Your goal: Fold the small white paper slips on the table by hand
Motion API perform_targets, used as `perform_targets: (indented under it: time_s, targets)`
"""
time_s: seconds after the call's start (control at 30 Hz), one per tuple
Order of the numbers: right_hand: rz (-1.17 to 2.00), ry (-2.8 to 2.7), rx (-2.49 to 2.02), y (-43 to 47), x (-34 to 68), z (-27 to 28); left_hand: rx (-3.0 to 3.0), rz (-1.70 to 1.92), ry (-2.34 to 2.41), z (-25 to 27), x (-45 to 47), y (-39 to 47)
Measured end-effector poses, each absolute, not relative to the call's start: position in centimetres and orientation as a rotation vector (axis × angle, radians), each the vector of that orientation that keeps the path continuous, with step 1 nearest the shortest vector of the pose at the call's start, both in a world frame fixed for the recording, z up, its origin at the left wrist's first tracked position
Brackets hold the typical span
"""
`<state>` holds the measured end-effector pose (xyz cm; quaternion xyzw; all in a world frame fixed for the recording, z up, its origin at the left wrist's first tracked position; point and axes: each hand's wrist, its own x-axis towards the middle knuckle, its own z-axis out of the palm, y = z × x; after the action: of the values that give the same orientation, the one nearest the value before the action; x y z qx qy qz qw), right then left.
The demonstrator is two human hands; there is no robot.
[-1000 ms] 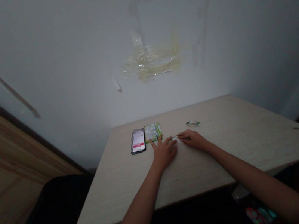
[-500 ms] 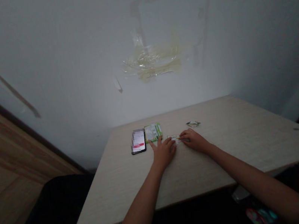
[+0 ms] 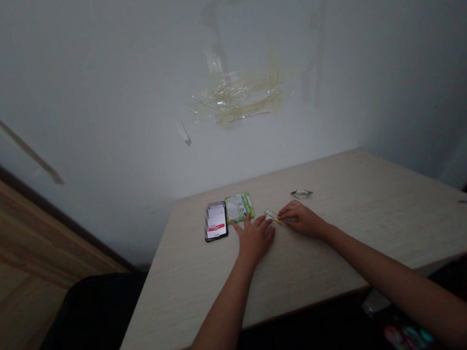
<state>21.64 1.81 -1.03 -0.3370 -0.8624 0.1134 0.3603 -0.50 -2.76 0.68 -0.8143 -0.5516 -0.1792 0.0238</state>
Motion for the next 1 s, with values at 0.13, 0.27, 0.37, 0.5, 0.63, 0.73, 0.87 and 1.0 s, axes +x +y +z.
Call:
perform_targets:
  time_s: [0.13,0.27,0.37,0.5,0.63,0.73,0.87,1.0]
  targets:
    - [0.29,-2.244,-0.9,1.8,21.5,-1.2,-2.528,-0.527,-1.697,0.7,-0.4,-2.8]
    - [0.299,-2.241,-0.87,1.8,21.7,-1.2,-2.514,-0.527,-1.693,0.5,-0.3,-2.8]
    - [0.32,-2.217,-0.82,1.7,21.8,-1.0,-2.501,-0.53,-1.721,0.5,-0.3,-2.8]
    - [0.323,-2.207,-0.831,1.5,21.9,-0.8,-2.492,-0.529,-1.748,0.6,-0.2,-2.9]
    - [0.3,-2.264,-0.903,1.5,21.8,-1.4,-2.489,-0.528,-1.753,0.5,-0.2,-2.8]
    - [0.293,-2.307,-0.955,1.6,21.8,-1.8,-2.487,-0.509,-1.765,0.4,-0.2,-2.7]
    - [0.217,-2.318,-0.982,1.3,21.6,-1.3,-2.482,-0.485,-1.775,0.3,-0.2,-2.6]
    - [0.204,-2.334,-0.976,0.8,21.4,-0.3,-2.504,-0.458,-1.798,0.3,-0.2,-2.6]
